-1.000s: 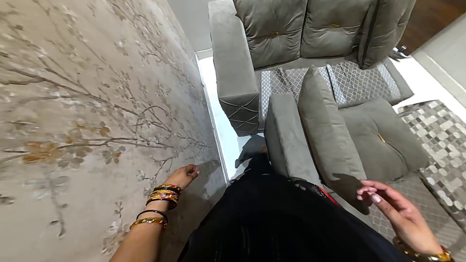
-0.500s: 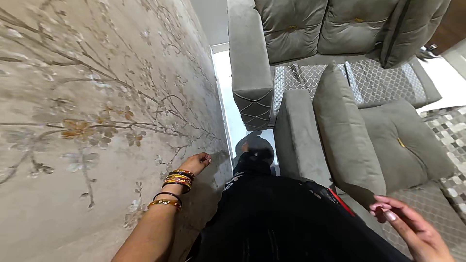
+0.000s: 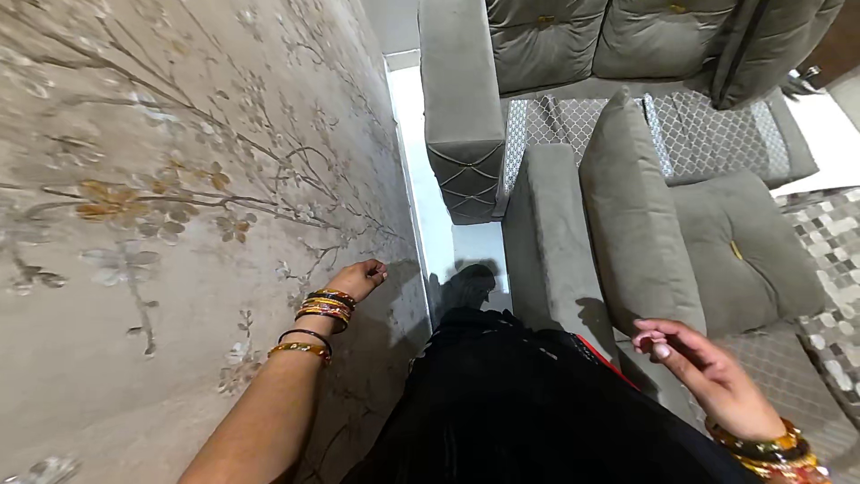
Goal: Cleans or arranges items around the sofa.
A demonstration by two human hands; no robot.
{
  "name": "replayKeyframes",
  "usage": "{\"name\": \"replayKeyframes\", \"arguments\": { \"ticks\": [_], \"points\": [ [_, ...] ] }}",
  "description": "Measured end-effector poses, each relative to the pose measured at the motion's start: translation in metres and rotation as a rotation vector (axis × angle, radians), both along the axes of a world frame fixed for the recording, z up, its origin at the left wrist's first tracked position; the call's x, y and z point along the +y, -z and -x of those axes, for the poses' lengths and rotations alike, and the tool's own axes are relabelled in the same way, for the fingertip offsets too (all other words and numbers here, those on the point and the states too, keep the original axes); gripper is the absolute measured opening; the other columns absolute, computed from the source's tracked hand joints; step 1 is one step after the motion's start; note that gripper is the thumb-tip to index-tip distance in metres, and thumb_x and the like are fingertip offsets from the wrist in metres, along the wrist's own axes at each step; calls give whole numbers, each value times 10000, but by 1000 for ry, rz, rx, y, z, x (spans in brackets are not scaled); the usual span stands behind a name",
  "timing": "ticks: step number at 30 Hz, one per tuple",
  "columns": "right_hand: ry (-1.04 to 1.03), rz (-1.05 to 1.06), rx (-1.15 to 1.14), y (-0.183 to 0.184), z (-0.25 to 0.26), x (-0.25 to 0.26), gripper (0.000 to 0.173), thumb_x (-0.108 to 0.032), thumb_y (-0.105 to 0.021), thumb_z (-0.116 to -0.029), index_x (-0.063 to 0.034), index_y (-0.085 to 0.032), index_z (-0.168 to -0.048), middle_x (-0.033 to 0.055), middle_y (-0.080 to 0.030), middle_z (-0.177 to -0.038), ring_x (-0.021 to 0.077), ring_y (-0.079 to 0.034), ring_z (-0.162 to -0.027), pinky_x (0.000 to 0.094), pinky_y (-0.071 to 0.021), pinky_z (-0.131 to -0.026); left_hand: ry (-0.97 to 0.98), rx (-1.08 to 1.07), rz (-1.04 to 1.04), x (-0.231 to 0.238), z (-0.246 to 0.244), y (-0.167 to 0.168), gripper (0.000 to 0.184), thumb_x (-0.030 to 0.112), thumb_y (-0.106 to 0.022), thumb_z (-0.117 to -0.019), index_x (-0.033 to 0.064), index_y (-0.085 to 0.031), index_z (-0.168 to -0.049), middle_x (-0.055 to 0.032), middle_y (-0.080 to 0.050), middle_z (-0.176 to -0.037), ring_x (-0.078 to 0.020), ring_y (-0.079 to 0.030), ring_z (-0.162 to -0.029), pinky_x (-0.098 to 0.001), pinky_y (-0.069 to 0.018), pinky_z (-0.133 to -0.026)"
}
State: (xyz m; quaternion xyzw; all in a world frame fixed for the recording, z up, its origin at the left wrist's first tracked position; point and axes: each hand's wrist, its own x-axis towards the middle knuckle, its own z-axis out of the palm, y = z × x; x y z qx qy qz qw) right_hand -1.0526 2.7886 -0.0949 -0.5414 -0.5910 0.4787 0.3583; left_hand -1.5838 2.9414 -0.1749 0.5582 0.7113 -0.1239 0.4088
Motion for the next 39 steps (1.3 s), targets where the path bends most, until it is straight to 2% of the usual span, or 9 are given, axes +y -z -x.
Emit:
{"name": "replayKeyframes", "arguments": {
  "ticks": [8, 16, 19, 24, 29, 34, 39],
  "points": [
    [-7, 34, -52, 10, -4, -14, 317, -258, -533, -1048, -79, -660, -1277, -30, -741, -1054, 63, -699, -951, 244, -594, -840, 44, 59, 66, -3, -8, -9, 336, 219, -538, -1093, 16, -631, -1344, -210, -672, -1302, -370, -627, -1249, -567, -431, -1105],
    [16, 44, -60, 4, -12, -18, 343, -312, -569, -1032, -132, -661, -1309, -23, -734, -1035, 95, -704, -938, 259, -600, -815, 53, 61, 42, -2, -11, -11, 329, 225, -535, -1094, 23, -635, -1334, -215, -676, -1285, -381, -628, -1237, -584, -431, -1092],
    [6, 34, -93, 1, -11, -25, 358, -335, -567, -1033, -124, -663, -1307, -19, -734, -1037, 95, -705, -943, 267, -601, -832, 40, 38, 15, -3, -11, -8, 322, 226, -539, -1092, 17, -643, -1315, -225, -682, -1263, -396, -632, -1218, -601, -433, -1076],
    [61, 30, -96, -3, -12, -44, 344, -304, -549, -1049, -100, -659, -1303, -21, -735, -1052, 80, -702, -951, 258, -600, -837, 39, 34, 33, -3, -17, -14, 318, 217, -539, -1093, 23, -642, -1322, -220, -677, -1277, -385, -630, -1225, -593, -432, -1078],
    [92, 35, -85, 1, -6, -56, 337, -270, -535, -1055, -72, -653, -1301, -18, -737, -1055, 67, -696, -960, 255, -594, -855, 50, 12, 48, -5, -15, -4, 314, 208, -551, -1087, 9, -646, -1310, -227, -685, -1259, -391, -634, -1220, -595, -430, -1083],
    [51, 32, -95, 7, 2, -57, 348, -259, -538, -1051, -24, -658, -1278, 13, -734, -1051, 73, -695, -962, 261, -594, -866, 53, 22, 53, -8, -17, -3, 309, 211, -550, -1088, 13, -648, -1304, -220, -687, -1252, -380, -639, -1207, -594, -432, -1077],
    [32, 14, -110, 6, 6, -43, 337, -249, -548, -1038, -40, -667, -1274, -3, -733, -1043, 66, -698, -952, 254, -598, -861, 52, 4, 18, -7, -12, 0, 323, 225, -546, -1090, 12, -646, -1311, -237, -683, -1252, -398, -638, -1203, -611, -433, -1068]
  ]
}}
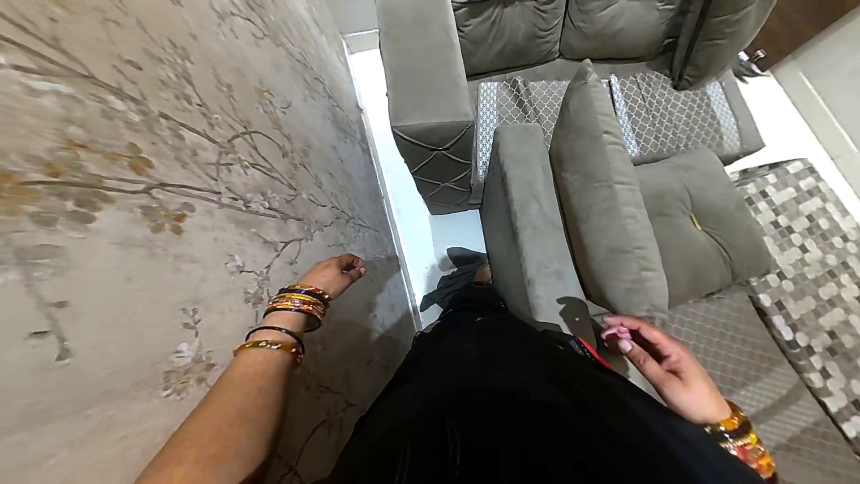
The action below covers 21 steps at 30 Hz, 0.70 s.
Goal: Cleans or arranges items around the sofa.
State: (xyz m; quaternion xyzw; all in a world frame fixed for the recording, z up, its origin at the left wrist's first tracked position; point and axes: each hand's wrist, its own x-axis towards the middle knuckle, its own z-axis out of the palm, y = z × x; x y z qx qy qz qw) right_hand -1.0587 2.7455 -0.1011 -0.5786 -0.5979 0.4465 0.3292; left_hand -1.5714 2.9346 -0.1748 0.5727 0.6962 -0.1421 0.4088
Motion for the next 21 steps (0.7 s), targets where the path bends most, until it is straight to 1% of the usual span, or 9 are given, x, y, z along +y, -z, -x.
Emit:
{"name": "replayKeyframes", "arguments": {
  "ticks": [4, 8, 11, 14, 16, 18, 19, 20, 21],
  "points": [
    [-46, -85, -36, -1, 9, 19, 329, -247, -550, -1023, -68, -682, -1265, -7, -736, -1054, 64, -698, -951, 252, -597, -854, 14, 4, -4, 0, -5, -8, 326, 248, -544, -1090, 26, -645, -1306, -224, -682, -1252, -387, -637, -1203, -592, -439, -1068],
    [-54, -165, -24, -2, 21, 28, 306, -231, -547, -1025, -74, -692, -1244, -3, -737, -1072, 71, -700, -976, 261, -598, -888, 41, 2, -14, -4, -6, -4, 305, 233, -538, -1093, 19, -656, -1277, -232, -686, -1214, -391, -645, -1167, -597, -453, -1038],
    [-84, -149, -23, -1, 28, 20, 318, -220, -543, -1027, -53, -686, -1256, 9, -734, -1065, 70, -697, -983, 259, -595, -888, 38, 0, 27, -3, -6, 0, 320, 222, -546, -1090, 14, -648, -1312, -223, -682, -1263, -387, -627, -1228, -584, -425, -1091],
    [-103, -119, -38, 0, 24, 8, 324, -211, -533, -1038, -26, -679, -1261, 30, -734, -1065, 59, -689, -975, 250, -585, -886, 27, -17, 33, -1, -7, 2, 317, 215, -543, -1091, 8, -644, -1308, -230, -677, -1264, -392, -623, -1229, -585, -423, -1089],
    [-89, -105, -52, -2, 19, 1, 326, -210, -527, -1040, -28, -679, -1264, 26, -727, -1069, 51, -680, -982, 239, -576, -897, 30, -23, 23, -1, -6, 2, 317, 218, -540, -1093, 8, -644, -1306, -237, -677, -1258, -394, -628, -1218, -593, -425, -1083],
    [-57, -94, -66, -5, 12, -3, 334, -235, -526, -1047, -34, -674, -1269, 21, -730, -1067, 59, -688, -988, 250, -585, -898, 24, -36, 7, -3, -8, -1, 311, 206, -543, -1091, -1, -647, -1300, -245, -679, -1245, -403, -633, -1205, -606, -430, -1077],
    [-38, -88, -72, -7, 9, -4, 342, -247, -525, -1049, -33, -670, -1272, 24, -731, -1067, 68, -693, -987, 258, -593, -891, 25, -35, -6, -3, -8, -2, 304, 205, -545, -1090, 1, -654, -1287, -242, -685, -1225, -401, -642, -1182, -607, -441, -1062],
    [-20, -87, -84, -7, 6, -5, 348, -260, -524, -1050, -36, -671, -1272, 23, -732, -1068, 71, -696, -981, 256, -595, -882, 23, -33, -23, -4, -9, -2, 286, 203, -548, -1088, 4, -662, -1259, -240, -691, -1187, -399, -651, -1138, -606, -458, -1024],
    [-7, -89, -100, -7, 3, -5, 356, -279, -525, -1052, -41, -673, -1271, 18, -733, -1067, 64, -694, -972, 246, -594, -870, 12, -30, -19, -4, -12, -5, 284, 195, -548, -1088, 2, -664, -1261, -242, -691, -1182, -403, -651, -1123, -608, -460, -1010]
  ]
}}
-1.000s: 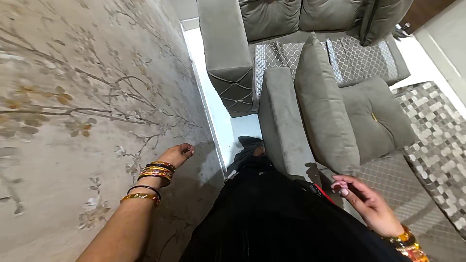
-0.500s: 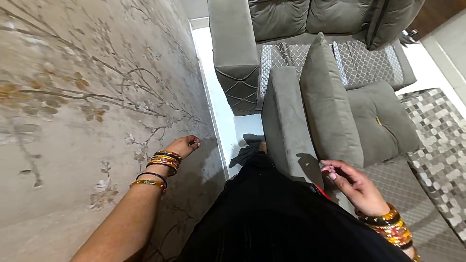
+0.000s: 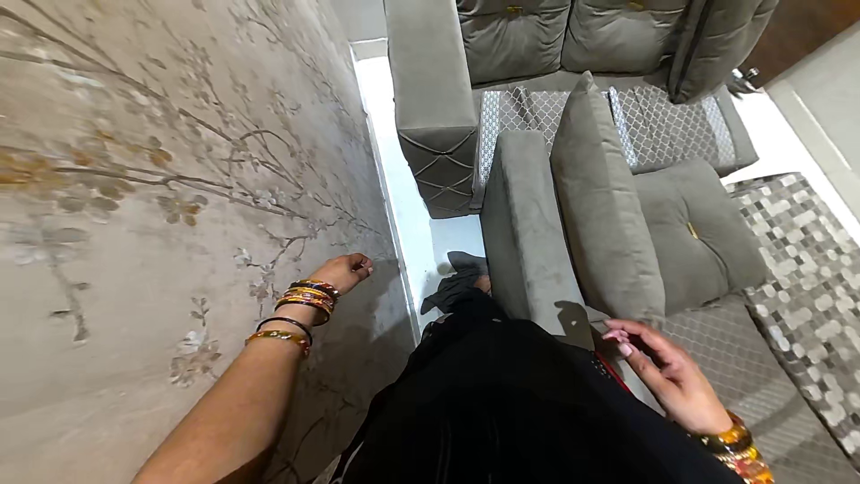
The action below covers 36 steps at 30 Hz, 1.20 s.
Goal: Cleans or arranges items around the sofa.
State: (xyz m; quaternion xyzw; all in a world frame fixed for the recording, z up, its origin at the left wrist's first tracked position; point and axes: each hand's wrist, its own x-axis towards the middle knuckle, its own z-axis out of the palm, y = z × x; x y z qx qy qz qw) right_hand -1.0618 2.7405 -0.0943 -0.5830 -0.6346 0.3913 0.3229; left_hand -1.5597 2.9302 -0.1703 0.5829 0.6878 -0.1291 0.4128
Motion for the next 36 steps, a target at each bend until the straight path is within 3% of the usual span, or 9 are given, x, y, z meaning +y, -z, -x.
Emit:
{"name": "replayKeyframes", "arguments": {
  "ticks": [14, 16, 23, 28, 33, 36],
  "points": [
    [20, 72, -23, 19, -14, -22, 376, -304, -527, -1042, -31, -682, -1249, 20, -730, -1045, 37, -686, -954, 218, -585, -855, -26, 39, 23, -9, -9, -10, 286, 186, -544, -1090, -18, -658, -1255, -281, -679, -1184, -457, -642, -1120, -650, -460, -972],
    [19, 89, -24, 20, -16, -19, 378, -313, -533, -1039, -33, -678, -1248, 11, -733, -1044, 35, -691, -950, 224, -589, -855, -21, 43, 26, -8, -8, -8, 285, 176, -547, -1088, -18, -660, -1264, -276, -679, -1205, -455, -636, -1153, -643, -447, -1006],
    [-72, 65, -43, 21, -6, 3, 340, -280, -548, -1018, -87, -693, -1257, -21, -727, -1054, 30, -692, -959, 227, -593, -870, 45, 34, 13, -11, -10, -6, 262, 173, -550, -1085, -14, -669, -1226, -269, -685, -1159, -444, -643, -1103, -639, -457, -965],
    [-23, 94, -44, 34, -5, -18, 339, -229, -535, -1010, -19, -700, -1217, 32, -733, -1027, 45, -698, -932, 239, -592, -861, 64, 30, 48, -10, -24, -10, 281, 158, -540, -1088, -22, -657, -1270, -280, -680, -1194, -464, -646, -1119, -647, -466, -979],
    [-62, 416, -282, 46, -15, -81, 275, -168, -535, -972, 15, -732, -1026, 140, -712, -826, 231, -688, -727, 442, -567, -698, 174, 53, 107, -22, -26, 10, 275, 168, -544, -1085, -15, -664, -1252, -267, -681, -1198, -439, -637, -1159, -626, -450, -1018],
    [-226, 942, -377, 33, -20, -113, 256, -182, -554, -1034, 12, -709, -1101, 217, -706, -914, 341, -690, -831, 551, -530, -816, 235, 75, 167, -32, -18, 42, 291, 197, -533, -1089, 3, -658, -1266, -248, -680, -1228, -416, -633, -1199, -605, -448, -1051]
  ]
}}
